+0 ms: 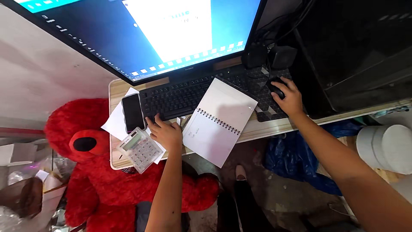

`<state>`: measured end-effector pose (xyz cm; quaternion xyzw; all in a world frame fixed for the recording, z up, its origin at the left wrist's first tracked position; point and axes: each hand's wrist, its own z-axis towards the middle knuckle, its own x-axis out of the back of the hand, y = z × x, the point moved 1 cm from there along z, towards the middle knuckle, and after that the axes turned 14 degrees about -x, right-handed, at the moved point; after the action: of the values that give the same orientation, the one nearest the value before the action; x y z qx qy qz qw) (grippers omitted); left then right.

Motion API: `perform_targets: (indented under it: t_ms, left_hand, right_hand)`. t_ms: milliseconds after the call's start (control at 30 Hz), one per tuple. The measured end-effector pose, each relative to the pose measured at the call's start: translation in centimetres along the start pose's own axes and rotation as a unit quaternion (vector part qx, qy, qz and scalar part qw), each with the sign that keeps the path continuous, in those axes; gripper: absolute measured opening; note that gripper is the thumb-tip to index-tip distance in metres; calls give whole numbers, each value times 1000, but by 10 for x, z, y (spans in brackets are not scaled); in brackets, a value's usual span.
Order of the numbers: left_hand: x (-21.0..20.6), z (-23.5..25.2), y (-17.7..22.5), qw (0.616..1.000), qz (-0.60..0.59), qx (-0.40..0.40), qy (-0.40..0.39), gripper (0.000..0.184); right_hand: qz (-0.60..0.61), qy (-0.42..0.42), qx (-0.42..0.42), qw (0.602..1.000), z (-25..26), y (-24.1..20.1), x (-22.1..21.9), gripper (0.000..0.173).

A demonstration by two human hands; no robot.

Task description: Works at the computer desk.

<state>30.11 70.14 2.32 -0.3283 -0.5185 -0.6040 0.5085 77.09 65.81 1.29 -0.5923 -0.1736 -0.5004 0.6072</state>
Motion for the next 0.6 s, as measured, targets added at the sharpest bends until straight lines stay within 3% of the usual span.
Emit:
perform_targets:
  t_ms: [600]
  left_hand:
    - [3,-1,2,1000,-9,8,-7,65]
  right_hand:
    - [10,-12,-13,1000,0,0,0,40]
